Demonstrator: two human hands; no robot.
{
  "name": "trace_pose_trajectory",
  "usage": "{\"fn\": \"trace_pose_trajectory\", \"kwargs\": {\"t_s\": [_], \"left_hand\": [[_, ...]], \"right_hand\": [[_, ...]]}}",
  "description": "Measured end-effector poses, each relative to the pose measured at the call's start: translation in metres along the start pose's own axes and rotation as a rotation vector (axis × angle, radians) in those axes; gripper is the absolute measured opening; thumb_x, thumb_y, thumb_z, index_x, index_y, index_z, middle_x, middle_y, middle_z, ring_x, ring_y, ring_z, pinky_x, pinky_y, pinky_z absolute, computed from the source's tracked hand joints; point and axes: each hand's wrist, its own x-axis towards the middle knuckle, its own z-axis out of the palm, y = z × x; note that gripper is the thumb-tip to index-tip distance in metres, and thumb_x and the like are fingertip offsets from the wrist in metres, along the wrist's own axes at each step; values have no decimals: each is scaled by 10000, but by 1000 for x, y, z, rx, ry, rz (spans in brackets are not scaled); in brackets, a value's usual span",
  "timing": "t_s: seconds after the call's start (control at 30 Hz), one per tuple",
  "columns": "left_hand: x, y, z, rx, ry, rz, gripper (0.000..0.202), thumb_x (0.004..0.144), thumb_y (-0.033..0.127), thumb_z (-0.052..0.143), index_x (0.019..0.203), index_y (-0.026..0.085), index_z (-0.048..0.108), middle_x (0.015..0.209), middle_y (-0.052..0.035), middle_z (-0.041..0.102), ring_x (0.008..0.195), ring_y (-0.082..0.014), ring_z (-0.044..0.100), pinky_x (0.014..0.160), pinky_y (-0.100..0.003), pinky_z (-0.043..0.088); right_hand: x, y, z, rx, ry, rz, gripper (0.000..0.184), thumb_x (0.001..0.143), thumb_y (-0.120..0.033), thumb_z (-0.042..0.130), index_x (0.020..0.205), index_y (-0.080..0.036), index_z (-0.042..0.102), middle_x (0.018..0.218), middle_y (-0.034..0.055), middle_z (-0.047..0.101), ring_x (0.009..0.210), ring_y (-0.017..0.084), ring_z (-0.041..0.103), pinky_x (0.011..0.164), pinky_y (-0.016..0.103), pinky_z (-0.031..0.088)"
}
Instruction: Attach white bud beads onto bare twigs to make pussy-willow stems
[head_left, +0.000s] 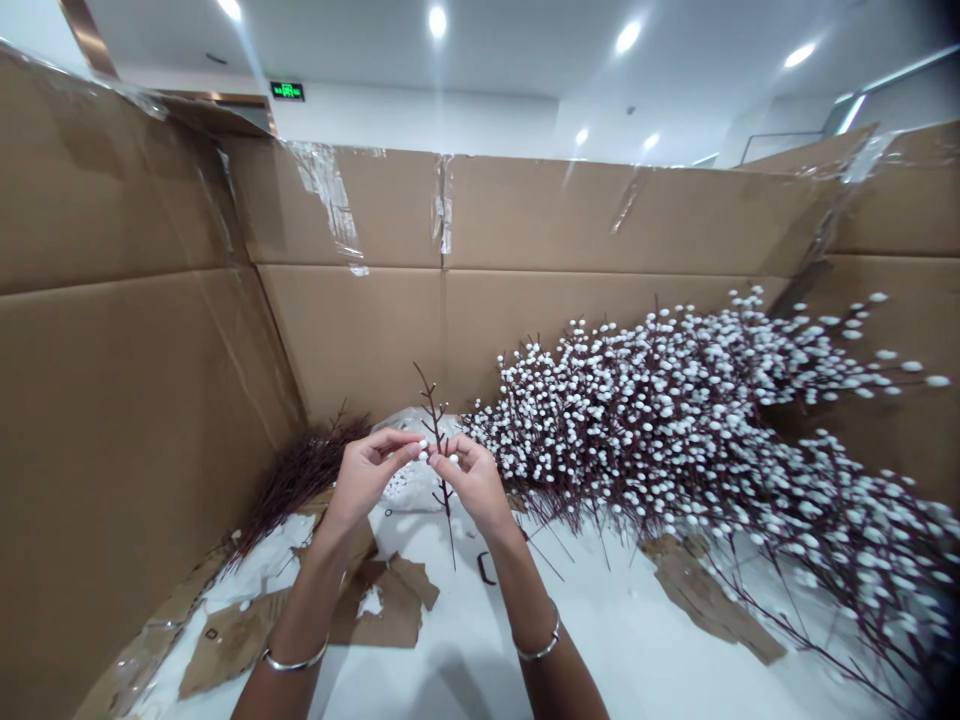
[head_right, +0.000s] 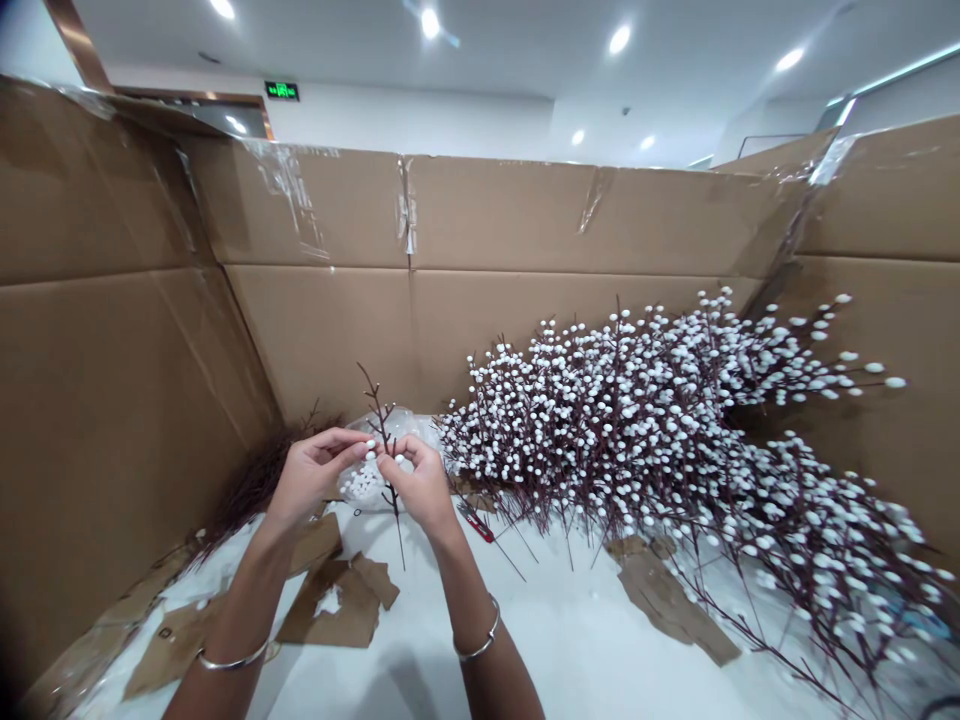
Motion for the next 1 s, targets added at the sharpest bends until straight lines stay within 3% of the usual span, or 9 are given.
{"fn": "trace_pose_trajectory", "kwargs": {"t_s": [0.27, 0.53, 1.0], "left_hand": [[-2, -1, -1, 64, 3, 121, 140, 757, 303, 760, 844, 196, 781, 865, -65, 770, 822, -201, 709, 774, -299, 560], [-3, -3, -1, 108, -6, 192, 115, 800, 275, 719, 869, 204, 776, 902, -57, 763, 864, -199, 697, 806, -299, 547], [-2, -6, -2, 115, 27, 201, 134, 795, 299, 716, 862, 200, 778, 887, -65, 762, 865, -211, 697, 825, -320, 545]], "right_hand": [[1, -1, -1, 14, -28, 17, 218, 745, -364, 683, 693, -199, 551, 720, -4, 590, 678, 142, 526, 630, 258, 432], [3, 5, -2, 51, -26, 12, 184, 762, -333, 678, 714, -192, 570, 749, -7, 598, 697, 136, 532, 673, 265, 427], [4, 11, 4, 28, -18, -21, 224, 792, -398, 653, 746, -204, 552, 762, -3, 586, 695, 141, 525, 662, 266, 430]]}}
